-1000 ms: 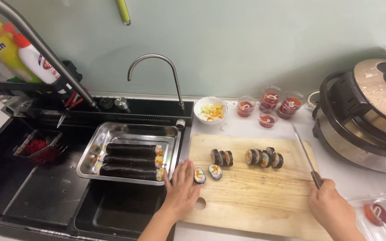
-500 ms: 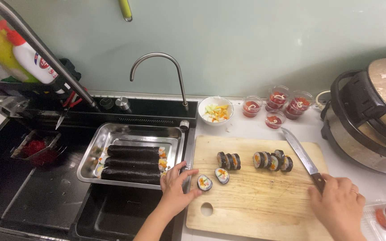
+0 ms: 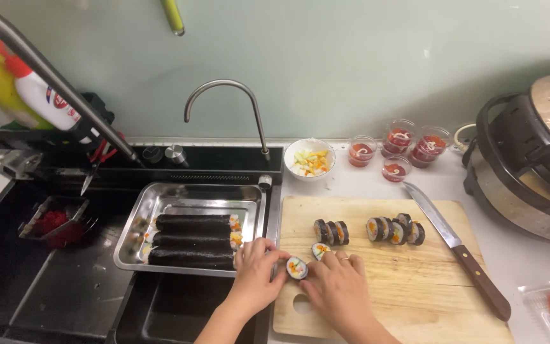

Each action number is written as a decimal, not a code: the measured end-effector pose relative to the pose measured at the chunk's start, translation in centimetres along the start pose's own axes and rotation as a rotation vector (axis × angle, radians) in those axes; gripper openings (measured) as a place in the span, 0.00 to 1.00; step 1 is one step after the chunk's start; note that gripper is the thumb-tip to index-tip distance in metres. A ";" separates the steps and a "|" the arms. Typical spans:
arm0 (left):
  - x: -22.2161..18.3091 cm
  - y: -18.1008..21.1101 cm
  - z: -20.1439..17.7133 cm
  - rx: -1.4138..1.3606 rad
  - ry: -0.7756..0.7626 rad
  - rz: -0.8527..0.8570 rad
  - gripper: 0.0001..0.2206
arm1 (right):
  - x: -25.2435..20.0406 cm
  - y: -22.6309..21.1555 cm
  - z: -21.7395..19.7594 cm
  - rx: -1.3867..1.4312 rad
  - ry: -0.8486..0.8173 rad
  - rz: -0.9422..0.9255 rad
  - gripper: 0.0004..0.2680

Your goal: Slice sushi rolls on a cutting board and pack the pieces into plastic containers with sauce cups.

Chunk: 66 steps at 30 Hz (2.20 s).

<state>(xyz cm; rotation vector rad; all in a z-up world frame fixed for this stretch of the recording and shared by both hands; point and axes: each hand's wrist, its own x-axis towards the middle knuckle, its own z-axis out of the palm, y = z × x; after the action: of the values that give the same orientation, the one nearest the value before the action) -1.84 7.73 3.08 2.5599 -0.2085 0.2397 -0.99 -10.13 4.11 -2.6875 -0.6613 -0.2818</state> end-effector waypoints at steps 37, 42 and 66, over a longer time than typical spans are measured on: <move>10.7 32.1 21.8 0.017 -0.255 0.611 0.09 | -16.1 24.4 -14.4 -0.102 -0.078 1.334 0.11; 10.7 32.4 20.3 0.001 -0.448 0.507 0.08 | -15.8 23.9 -14.7 -0.118 -0.120 1.348 0.13; 5.8 11.3 0.5 -0.258 0.105 -0.059 0.16 | 4.8 12.0 -8.3 -0.013 -0.249 -0.147 0.31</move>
<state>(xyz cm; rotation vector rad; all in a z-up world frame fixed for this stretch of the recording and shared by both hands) 1.62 -2.47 9.74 2.2870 -0.1153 0.3037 8.06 -21.31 9.44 -2.7151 -0.9348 0.0133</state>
